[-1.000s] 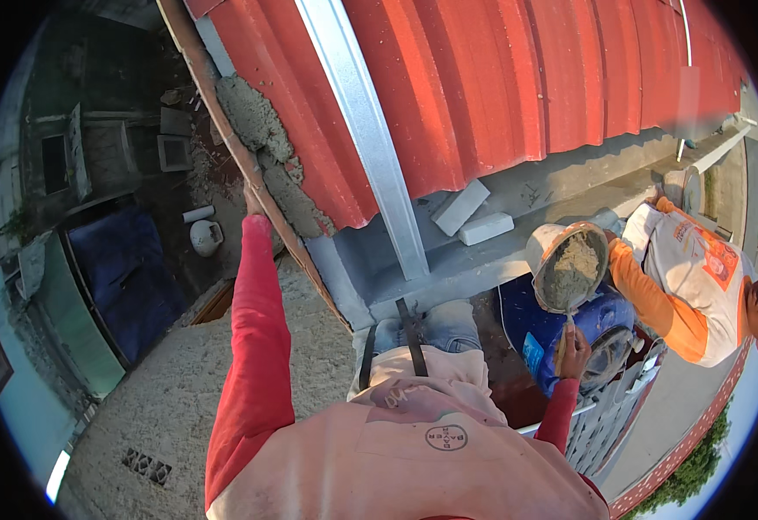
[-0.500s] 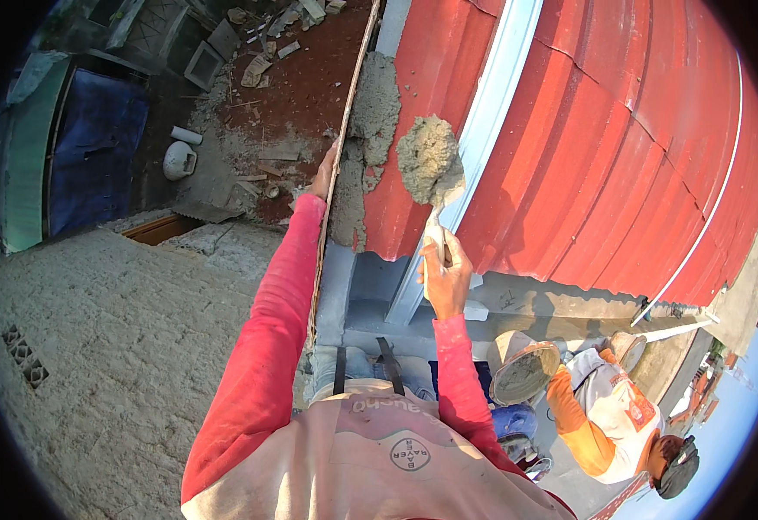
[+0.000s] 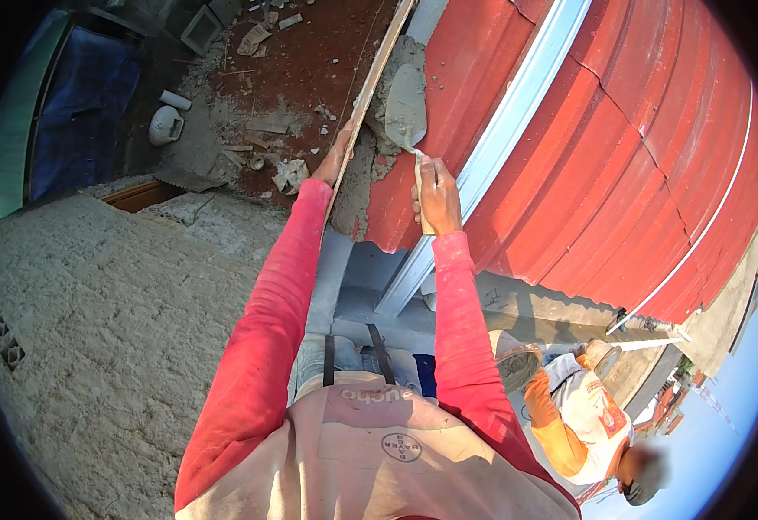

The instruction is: The person installs a wooden panel onto a roof edge, securing it with a hammer and nails. They then apply mortar to the roof edge using a trowel and a bucket.

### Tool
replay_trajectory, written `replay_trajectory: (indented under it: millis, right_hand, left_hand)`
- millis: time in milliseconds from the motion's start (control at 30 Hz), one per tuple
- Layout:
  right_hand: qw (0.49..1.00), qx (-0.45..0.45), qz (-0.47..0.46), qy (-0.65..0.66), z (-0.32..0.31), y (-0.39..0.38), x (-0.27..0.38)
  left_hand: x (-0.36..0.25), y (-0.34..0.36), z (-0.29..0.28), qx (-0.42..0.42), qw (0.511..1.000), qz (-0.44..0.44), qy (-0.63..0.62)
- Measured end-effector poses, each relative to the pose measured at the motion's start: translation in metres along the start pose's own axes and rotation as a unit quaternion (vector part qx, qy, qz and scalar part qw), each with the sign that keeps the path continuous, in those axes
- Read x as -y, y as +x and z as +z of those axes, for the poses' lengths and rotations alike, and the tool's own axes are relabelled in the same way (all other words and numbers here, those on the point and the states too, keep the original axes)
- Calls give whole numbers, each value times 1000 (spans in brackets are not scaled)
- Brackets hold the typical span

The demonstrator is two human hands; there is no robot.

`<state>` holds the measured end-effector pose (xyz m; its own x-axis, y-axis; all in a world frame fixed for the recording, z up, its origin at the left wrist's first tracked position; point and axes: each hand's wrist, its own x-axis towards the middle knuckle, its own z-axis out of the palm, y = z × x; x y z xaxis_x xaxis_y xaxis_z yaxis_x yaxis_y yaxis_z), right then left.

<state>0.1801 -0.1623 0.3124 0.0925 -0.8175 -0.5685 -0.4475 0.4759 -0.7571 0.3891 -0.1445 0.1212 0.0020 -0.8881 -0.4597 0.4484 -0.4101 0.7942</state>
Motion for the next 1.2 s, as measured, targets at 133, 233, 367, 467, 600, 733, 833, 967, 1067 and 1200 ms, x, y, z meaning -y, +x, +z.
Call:
replay_trajectory:
  millis: [133,233,367,467,600,733,833,967,1067,1200]
  right_hand:
    - [992,-21,-55,-112,22,1,-25]
    - [972,-68,-129,-184,54,-20,-67]
    - [975,-88,-82,-187,87,-52,-103]
    - [978,-79,-101,-166,81,-83,-112]
    - [974,-116,-140,-135,56,-79,-70]
    - [972,-128,-151,-128,44,18,-1]
    - [978,-97,-133,-129,44,39,-6]
    - [972,-95,-120,-176,80,-23,-75]
    - [974,-86,-116,-176,111,-76,-128]
    - [990,-61,-72,-103,104,-109,-142]
  left_hand:
    - [-15,-15,7,-29,996,11,83]
    - [-15,-15,6,-36,994,45,88]
    - [-26,-18,18,-31,997,51,49]
    - [-23,-18,15,-28,997,51,47]
    - [-11,-11,6,-16,996,63,58]
    - [9,6,-15,8,997,68,24]
    - [-12,-5,7,-8,997,46,60]
    - [-38,-25,26,-23,996,59,67]
    - [-32,-31,18,-39,998,20,47]
    - [-36,-22,19,-37,998,7,56]
